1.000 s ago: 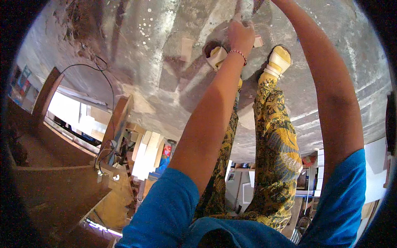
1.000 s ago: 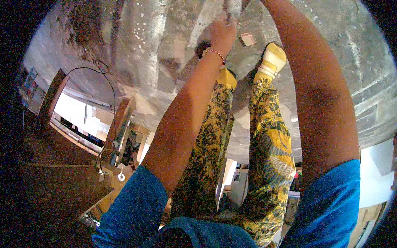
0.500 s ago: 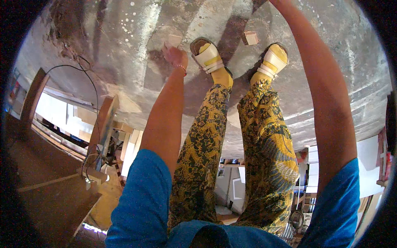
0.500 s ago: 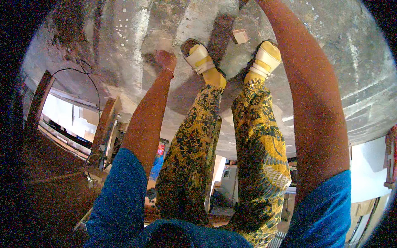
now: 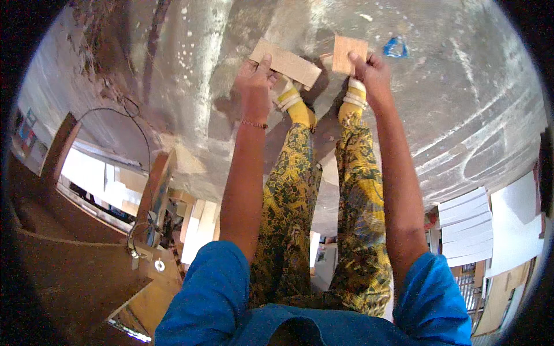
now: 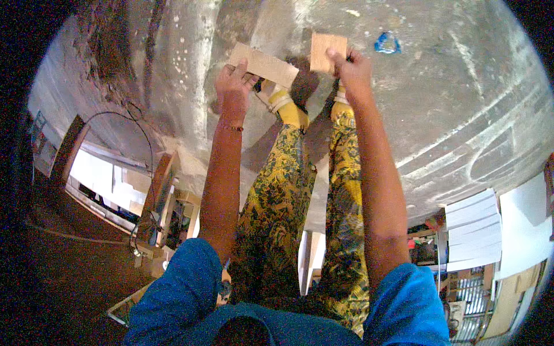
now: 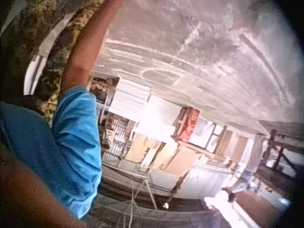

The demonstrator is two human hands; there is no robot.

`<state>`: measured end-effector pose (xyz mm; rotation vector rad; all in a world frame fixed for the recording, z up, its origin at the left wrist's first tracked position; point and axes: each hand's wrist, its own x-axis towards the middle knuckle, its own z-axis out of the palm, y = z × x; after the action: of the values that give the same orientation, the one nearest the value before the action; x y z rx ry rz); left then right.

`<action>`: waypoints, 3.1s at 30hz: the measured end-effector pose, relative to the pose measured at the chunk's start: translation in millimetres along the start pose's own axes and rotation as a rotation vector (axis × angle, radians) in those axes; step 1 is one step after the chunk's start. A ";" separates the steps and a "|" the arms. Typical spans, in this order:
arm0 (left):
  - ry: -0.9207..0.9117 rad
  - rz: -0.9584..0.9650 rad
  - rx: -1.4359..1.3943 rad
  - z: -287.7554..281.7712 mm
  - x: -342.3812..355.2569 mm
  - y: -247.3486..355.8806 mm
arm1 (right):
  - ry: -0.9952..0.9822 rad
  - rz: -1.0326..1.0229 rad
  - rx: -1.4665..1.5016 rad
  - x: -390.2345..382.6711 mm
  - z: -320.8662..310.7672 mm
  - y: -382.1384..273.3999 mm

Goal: The person marks a small wooden piece with a pencil and then saws through it with a hand saw.

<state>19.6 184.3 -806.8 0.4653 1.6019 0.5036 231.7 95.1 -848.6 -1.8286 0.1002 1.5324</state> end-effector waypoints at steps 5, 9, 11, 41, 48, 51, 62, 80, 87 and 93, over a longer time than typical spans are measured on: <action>-0.083 -0.062 -0.232 74.2 -60.3 58.2 | 0.208 -0.134 0.135 -78.5 -17.1 -47.5; -0.185 -0.081 -0.322 111.6 -109.2 94.4 | 0.237 -0.301 0.143 -130.3 -34.6 -92.6; -0.229 -0.072 -0.340 135.2 -140.3 117.6 | 0.206 -0.282 0.139 -157.9 -47.8 -117.4; -0.284 0.539 -0.610 24.6 -595.7 430.4 | -0.475 -0.924 0.137 -597.7 15.0 -432.8; -0.220 0.547 -0.693 -80.0 -611.1 394.8 | -0.606 -0.926 -0.052 -648.2 81.5 -395.0; -0.206 0.405 -0.562 -132.7 -615.7 356.2 | -0.496 -0.791 -0.241 -662.5 95.0 -363.8; -0.096 0.083 -0.250 -296.0 -584.7 204.4 | -0.270 -0.638 -0.739 -593.0 187.9 -165.4; -0.023 0.632 -0.523 -407.7 -635.4 291.9 | -0.976 -0.815 -0.576 -784.6 333.1 -163.1; 0.192 0.817 -0.569 -451.8 -638.0 347.0 | -1.106 -0.627 -0.413 -805.8 411.6 -188.5; 0.107 0.675 -0.871 -477.3 -606.8 382.1 | -1.082 -0.447 -0.503 -778.9 474.3 -220.7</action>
<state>-401.8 127.0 -57.8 0.2909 1.1337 1.6646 -270.4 227.2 -67.0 -0.9833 -1.1926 2.0771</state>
